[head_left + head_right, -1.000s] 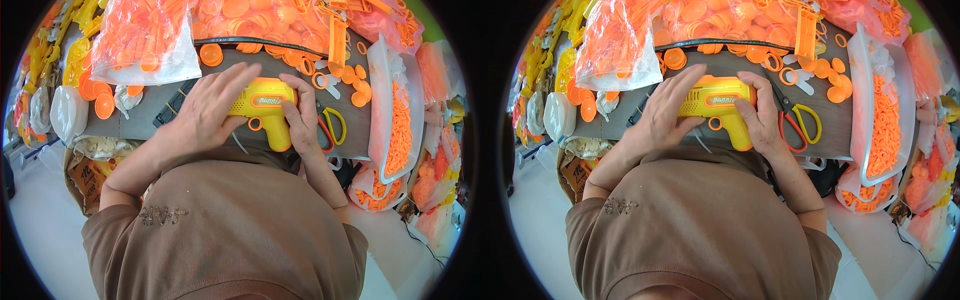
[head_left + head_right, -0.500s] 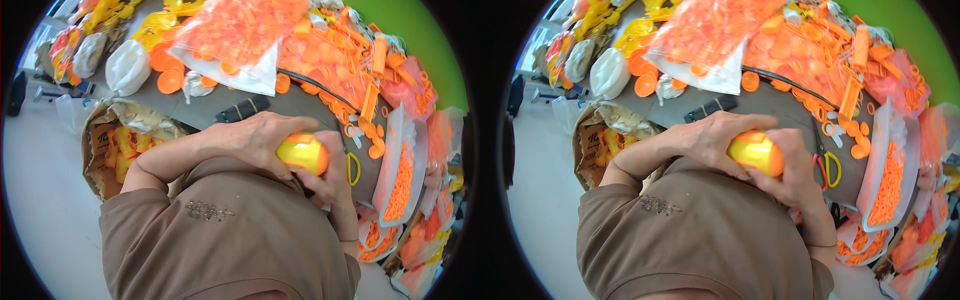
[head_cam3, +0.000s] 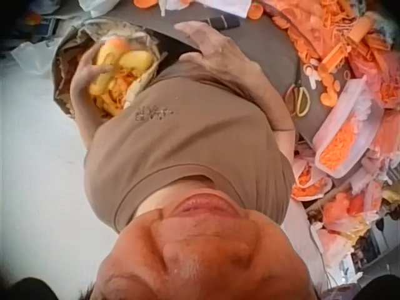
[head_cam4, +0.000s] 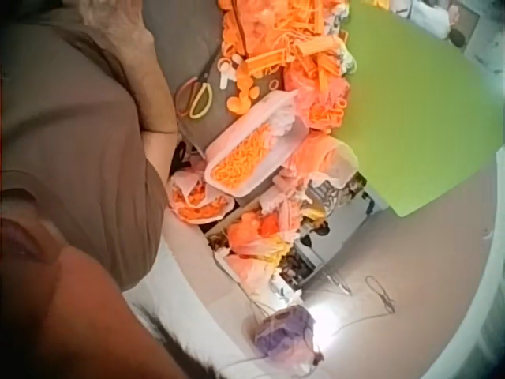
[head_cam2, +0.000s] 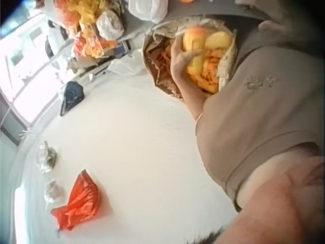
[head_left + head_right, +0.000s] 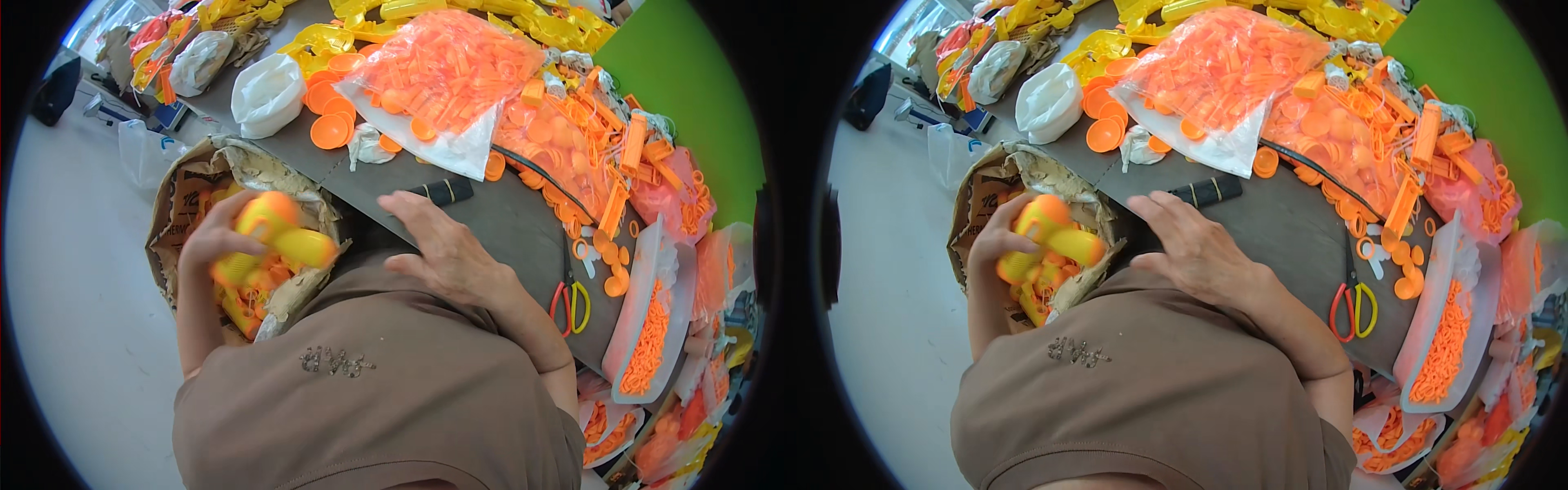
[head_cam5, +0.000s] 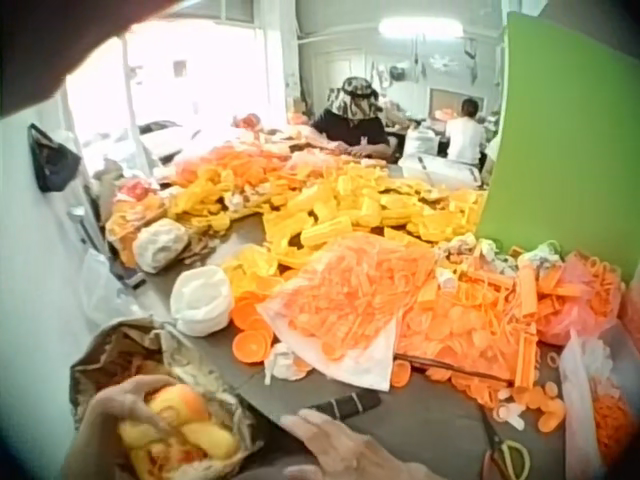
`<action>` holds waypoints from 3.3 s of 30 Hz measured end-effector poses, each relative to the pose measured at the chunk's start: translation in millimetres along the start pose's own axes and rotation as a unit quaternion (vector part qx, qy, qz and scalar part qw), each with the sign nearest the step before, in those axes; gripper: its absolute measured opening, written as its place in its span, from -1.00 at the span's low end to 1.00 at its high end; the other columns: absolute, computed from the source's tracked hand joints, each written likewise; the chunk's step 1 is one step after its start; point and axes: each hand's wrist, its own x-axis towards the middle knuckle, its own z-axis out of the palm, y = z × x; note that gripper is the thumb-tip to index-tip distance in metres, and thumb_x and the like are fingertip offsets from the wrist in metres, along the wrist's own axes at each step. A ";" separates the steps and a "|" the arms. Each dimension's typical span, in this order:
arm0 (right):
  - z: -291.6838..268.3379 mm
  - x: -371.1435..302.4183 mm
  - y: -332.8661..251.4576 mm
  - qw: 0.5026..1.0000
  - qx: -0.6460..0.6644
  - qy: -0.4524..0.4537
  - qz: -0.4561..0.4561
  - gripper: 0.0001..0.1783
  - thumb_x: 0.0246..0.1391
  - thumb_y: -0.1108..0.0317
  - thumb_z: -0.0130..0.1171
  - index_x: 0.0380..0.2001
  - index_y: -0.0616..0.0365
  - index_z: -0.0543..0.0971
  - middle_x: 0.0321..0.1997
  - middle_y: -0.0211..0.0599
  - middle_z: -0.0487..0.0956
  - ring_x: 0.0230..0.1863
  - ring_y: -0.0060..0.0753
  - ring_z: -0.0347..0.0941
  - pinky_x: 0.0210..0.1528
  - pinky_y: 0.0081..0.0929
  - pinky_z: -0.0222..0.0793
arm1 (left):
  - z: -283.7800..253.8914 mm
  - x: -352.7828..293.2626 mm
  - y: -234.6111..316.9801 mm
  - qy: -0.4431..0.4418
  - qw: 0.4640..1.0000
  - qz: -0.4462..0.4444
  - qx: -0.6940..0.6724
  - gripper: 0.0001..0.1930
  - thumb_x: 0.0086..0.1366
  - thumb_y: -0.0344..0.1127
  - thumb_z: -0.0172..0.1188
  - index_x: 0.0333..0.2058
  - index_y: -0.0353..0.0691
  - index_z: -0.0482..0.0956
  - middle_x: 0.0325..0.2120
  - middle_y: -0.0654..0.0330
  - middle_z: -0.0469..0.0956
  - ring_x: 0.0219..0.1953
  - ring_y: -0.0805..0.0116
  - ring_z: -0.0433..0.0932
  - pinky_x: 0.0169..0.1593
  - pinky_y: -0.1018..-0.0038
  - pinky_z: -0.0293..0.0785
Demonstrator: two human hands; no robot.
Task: Assembling the internal and external components of a yellow plastic toy gun at a factory workbench.
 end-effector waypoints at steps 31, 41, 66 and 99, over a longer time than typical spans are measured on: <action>-40.3 -88.4 30.7 0.967 0.059 0.068 0.237 -0.65 -0.02 0.40 0.22 -0.13 0.22 0.43 -0.23 -0.17 0.47 -0.31 -0.24 0.48 -0.27 -0.38 0.42 | -178.8 340.3 60.3 0.146 0.861 0.183 0.451 -0.72 -0.13 -0.37 0.26 -0.35 -0.27 0.57 -0.60 0.24 0.47 -0.50 0.45 0.40 -0.37 0.47 0.30; -94.1 -106.2 28.7 0.922 -0.022 0.232 0.310 -0.75 -0.02 0.51 0.19 -0.20 0.20 0.50 -0.36 -0.31 0.47 -0.38 -0.50 0.45 -0.32 -0.56 0.37 | 54.4 237.5 117.3 0.156 0.815 0.430 0.355 -0.85 0.16 -0.39 0.19 -0.29 -0.28 0.50 -0.37 0.26 0.45 -0.33 0.47 0.42 -0.31 0.50 0.40; -345.0 -46.6 183.1 0.801 0.147 0.507 0.283 -0.51 -0.08 0.43 0.24 -0.05 0.42 0.40 -0.14 -0.23 0.53 -0.26 -0.47 0.51 -0.33 -0.56 0.44 | 216.0 170.4 105.5 -0.070 0.855 0.469 0.212 -0.68 0.04 -0.41 0.29 -0.18 -0.29 0.52 -0.24 -0.03 0.49 -0.21 0.04 0.51 -0.19 0.33 0.46; -230.0 -49.2 1.6 0.951 0.137 -0.071 0.267 -0.49 -0.47 0.41 0.31 -0.27 0.36 0.56 -0.41 -0.25 0.59 -0.49 -0.51 0.46 -0.44 -0.55 0.32 | 221.9 199.1 148.7 -0.329 0.817 0.046 -0.471 -0.50 0.28 -0.10 0.05 0.04 -0.37 0.30 -0.03 -0.13 0.42 -0.07 0.14 0.47 0.12 0.25 0.33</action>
